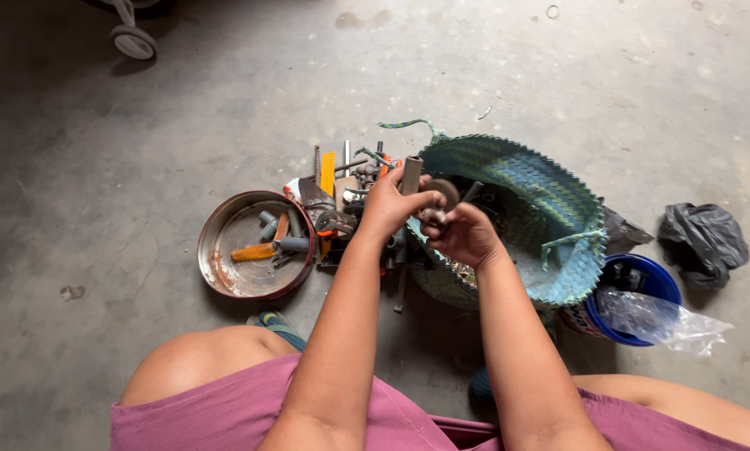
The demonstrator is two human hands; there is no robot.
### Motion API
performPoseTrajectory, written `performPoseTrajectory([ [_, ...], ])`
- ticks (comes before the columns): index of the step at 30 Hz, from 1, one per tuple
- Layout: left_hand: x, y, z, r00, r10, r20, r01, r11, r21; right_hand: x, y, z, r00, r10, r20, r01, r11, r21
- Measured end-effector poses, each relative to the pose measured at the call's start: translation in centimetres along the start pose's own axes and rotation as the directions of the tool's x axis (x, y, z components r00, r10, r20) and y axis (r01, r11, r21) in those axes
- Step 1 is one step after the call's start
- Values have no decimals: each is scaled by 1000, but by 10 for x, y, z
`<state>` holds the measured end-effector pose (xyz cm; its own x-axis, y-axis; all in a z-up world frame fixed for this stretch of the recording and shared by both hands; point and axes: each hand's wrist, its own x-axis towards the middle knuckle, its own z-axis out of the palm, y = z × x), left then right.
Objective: The person sits on the floor and sorts small metal parts from a woven basket into a metal tray and a black plastic bag. They handle various items including bolts, washers, and small metal pieces, placing them into separate containers.
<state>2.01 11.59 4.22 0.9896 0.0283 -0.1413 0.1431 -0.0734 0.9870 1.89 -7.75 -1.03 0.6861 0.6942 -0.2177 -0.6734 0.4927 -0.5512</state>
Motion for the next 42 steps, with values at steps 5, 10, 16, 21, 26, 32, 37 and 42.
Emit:
performPoseTrajectory([
  [5,3,-3,-27,994,87,69,-80,992,-92,21,13,-2,997,10,-70,-18,993,-118],
  [10,4,-14,-44,985,165,-42,-168,982,-83,43,20,15,995,-96,-37,88,982,-164],
  [16,6,-17,-61,981,-132,-141,89,957,-277,63,21,31,964,-88,-249,32,975,-220],
  [21,3,-24,-78,946,-263,-188,151,874,-461,82,33,33,964,-94,-247,-6,926,-377],
  [26,9,-65,-103,864,-464,-195,226,704,-673,101,47,34,953,-89,-288,-32,921,-389],
  [32,16,-183,-147,769,-623,-141,24,248,-969,124,68,49,954,-25,-300,-94,922,-376],
  [37,-2,-286,-187,510,-828,-231,-377,26,-926,144,98,58,941,46,-335,-179,909,-377],
  [42,-25,-342,-215,201,-964,-171,-356,91,-930,155,124,60,920,109,-377,-273,868,-414],
])
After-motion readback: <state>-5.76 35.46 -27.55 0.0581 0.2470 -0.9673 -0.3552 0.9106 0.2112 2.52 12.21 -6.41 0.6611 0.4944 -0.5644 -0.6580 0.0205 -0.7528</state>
